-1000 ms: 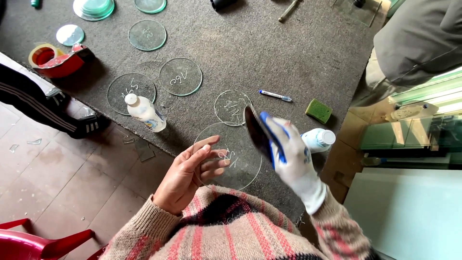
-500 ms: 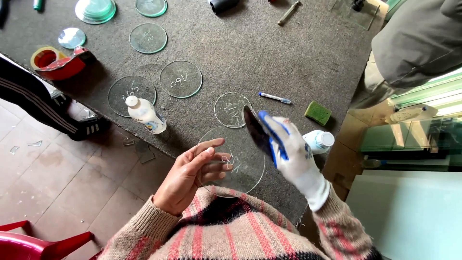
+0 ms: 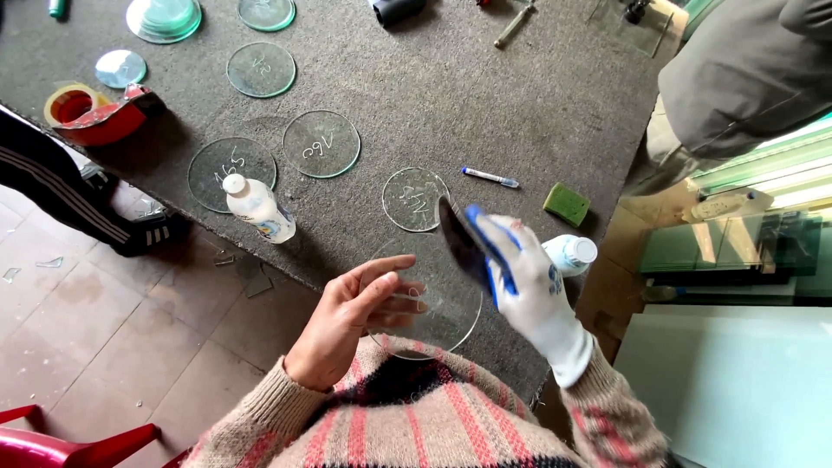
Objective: Manually smoothing the sharp edges of circular glass pieces using an abrasive sanding stone.
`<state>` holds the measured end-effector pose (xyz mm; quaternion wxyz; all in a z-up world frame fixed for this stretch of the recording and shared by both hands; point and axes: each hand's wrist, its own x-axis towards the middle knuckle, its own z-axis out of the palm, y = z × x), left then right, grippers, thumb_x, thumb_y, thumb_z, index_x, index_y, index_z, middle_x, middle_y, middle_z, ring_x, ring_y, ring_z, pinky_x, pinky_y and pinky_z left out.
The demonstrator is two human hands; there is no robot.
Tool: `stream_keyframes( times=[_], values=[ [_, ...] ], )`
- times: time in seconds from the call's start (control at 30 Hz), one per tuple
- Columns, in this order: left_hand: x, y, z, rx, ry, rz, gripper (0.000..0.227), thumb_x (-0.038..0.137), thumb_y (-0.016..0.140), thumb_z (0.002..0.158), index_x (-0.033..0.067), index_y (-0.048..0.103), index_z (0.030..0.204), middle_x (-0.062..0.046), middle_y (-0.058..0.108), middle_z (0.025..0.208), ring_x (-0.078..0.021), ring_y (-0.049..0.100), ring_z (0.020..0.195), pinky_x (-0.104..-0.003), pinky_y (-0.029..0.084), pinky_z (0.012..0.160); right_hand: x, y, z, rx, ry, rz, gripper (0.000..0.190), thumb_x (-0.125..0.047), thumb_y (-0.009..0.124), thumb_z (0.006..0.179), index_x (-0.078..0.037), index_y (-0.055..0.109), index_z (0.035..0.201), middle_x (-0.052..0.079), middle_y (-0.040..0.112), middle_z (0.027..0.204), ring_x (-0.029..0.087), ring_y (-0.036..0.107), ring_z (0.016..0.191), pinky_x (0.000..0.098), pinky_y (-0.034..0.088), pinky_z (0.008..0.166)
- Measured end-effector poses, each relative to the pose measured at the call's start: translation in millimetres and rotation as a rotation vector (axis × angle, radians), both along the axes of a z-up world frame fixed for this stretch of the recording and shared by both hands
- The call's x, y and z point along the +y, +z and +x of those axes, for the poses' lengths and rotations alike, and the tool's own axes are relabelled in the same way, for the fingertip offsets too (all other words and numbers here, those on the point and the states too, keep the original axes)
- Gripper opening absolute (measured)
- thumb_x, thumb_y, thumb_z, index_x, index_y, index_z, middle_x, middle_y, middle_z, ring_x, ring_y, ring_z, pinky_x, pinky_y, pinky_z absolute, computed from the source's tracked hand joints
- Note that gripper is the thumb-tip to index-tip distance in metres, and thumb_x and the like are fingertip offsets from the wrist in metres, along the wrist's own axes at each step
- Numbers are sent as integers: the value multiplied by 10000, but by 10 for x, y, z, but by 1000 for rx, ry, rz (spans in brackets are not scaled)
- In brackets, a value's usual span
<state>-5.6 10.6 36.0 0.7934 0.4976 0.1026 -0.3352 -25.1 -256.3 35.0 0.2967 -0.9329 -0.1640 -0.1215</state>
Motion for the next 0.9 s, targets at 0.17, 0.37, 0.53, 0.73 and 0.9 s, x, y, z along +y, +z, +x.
stream_keyframes(
  times=[0.17,0.37,0.53,0.73,0.9],
  values=[
    [-39,-93,-30,-75,-16,20,444,210,653,1039,31,757,1432,-191,879,1131,-277,847,934,-386,680,788,152,165,-45,-24,18,-10,695,174,586,943,0,500,1611,253,621,1465,405,626,1366,510,471,1279],
    [-87,-268,-62,-250,27,20,406,175,665,1062,22,746,1430,-200,874,1051,-268,863,933,-398,722,801,189,67,76,-268,-145,-357,599,10,618,976,-158,674,1548,140,681,1246,361,702,1143,483,602,1006],
    [-11,-250,-72,-352,9,84,367,156,671,1073,33,759,1408,-156,865,1028,-232,841,906,-377,714,788,405,122,95,-285,-57,-430,726,53,703,858,-185,656,1543,136,679,1360,351,679,1188,478,579,1003],
    [89,-484,-52,-413,0,160,343,128,708,1054,42,787,1377,-137,866,1019,-195,806,896,-406,717,768,667,133,-19,-357,-11,-541,784,-65,734,788,-272,654,1541,69,651,1427,287,640,1235,447,525,1063],
    [182,-382,-47,-540,-28,203,317,112,681,1056,73,815,1341,-174,861,963,-233,826,895,-434,714,783,617,132,76,-259,-122,-651,914,-44,842,699,-219,624,1569,110,667,1393,324,642,1181,465,552,1007]
  ],
)
